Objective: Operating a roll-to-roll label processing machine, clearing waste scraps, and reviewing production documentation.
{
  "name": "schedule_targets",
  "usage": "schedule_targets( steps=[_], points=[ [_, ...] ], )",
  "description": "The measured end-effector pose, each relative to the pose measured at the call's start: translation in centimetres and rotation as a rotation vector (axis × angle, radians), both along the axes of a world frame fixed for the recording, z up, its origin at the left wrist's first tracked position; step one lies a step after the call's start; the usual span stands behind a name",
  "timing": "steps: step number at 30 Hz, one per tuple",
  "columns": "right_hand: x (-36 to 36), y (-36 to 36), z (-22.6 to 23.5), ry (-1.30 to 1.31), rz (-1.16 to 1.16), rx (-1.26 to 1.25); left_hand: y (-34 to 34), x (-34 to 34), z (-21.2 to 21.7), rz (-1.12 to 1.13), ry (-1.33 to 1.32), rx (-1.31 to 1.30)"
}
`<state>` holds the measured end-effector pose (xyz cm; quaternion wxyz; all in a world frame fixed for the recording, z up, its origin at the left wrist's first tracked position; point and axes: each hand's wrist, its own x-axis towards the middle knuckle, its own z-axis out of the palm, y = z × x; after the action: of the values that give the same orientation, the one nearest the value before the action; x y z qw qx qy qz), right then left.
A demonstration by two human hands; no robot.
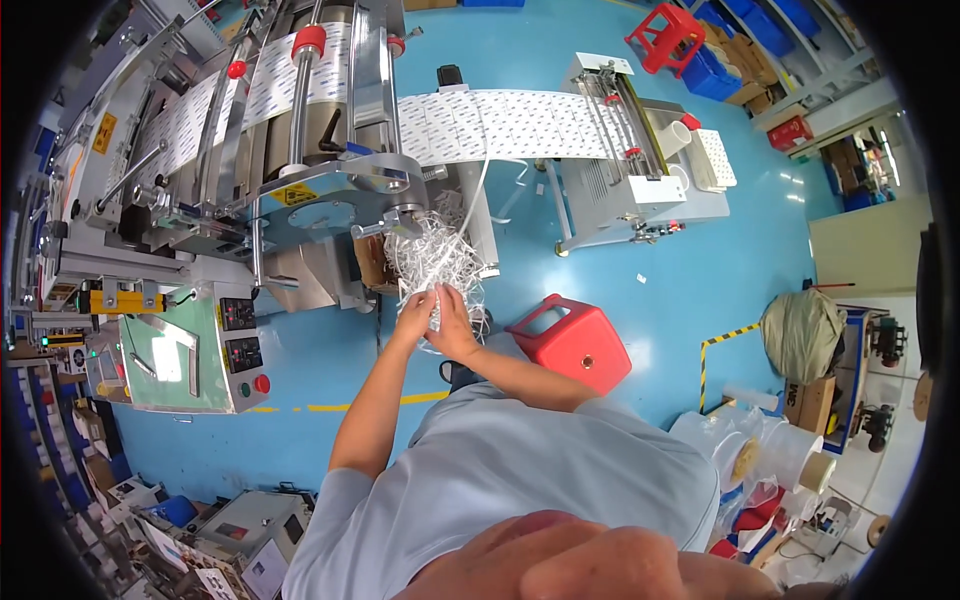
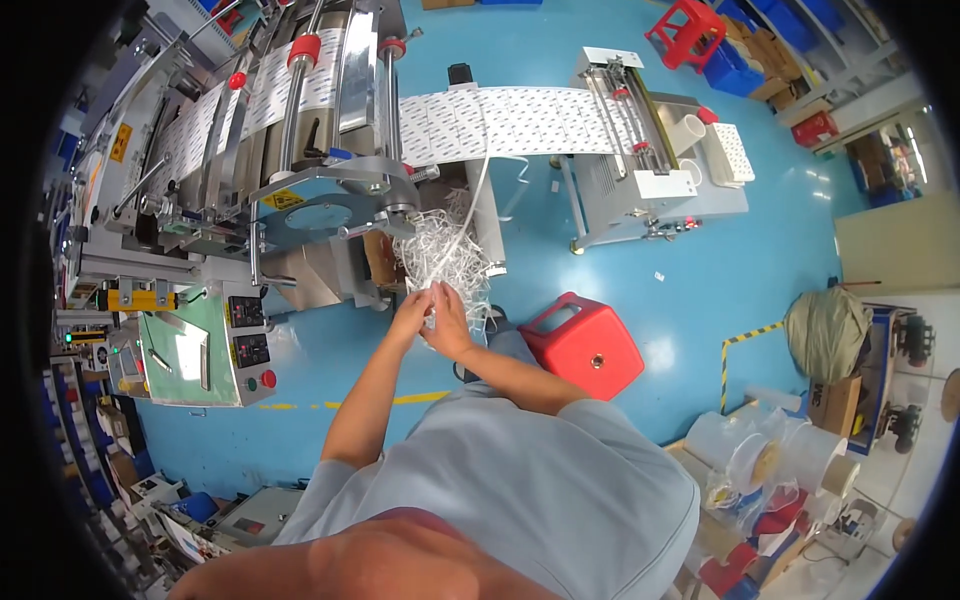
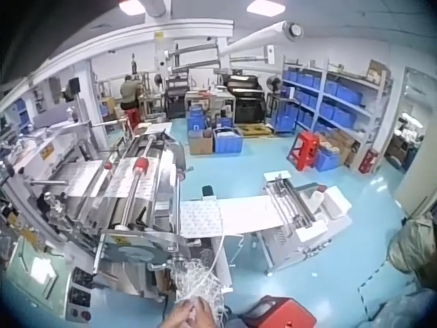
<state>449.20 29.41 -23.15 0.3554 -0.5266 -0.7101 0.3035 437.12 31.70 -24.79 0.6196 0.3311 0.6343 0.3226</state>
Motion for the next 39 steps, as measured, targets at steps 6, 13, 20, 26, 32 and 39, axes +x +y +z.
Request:
schedule_targets(
  steps=[6, 13, 20, 26, 32, 39],
  points=[
    [3.0, -0.2, 0.9, 0.109, 0.164, -0.256, -0.8, -1.6, -1.1, -0.117, 0.327, 0.187],
    [-2.2, -6.0, 6.7, 0.121, 0.483, -0.401, -14.7, -8.1, 0.3, -0.1, 0.428, 0.207],
    [-21.0, -14.0, 20.7, 0.165, 0.969, -0.144, -31.1, -22.0, 3.8, -0.003, 0.389, 0.252],
    [-38.7, -16.1, 33.2, 0.06, 0.988, 0.312, -45.5, -43.0, 15.3, 0.025, 0.253, 0.325],
    [-53.0, -13.8, 45.0, 0.036, 0.861, 0.507, -53.8, -64.2, 25.9, 0.546, 0.467, 0.49],
    [-64.2, -6.9, 50.8, 0.036, 0.815, 0.649, -44.1, -78.6, 37.4, 0.408, 0.576, 0.671]
  ],
)
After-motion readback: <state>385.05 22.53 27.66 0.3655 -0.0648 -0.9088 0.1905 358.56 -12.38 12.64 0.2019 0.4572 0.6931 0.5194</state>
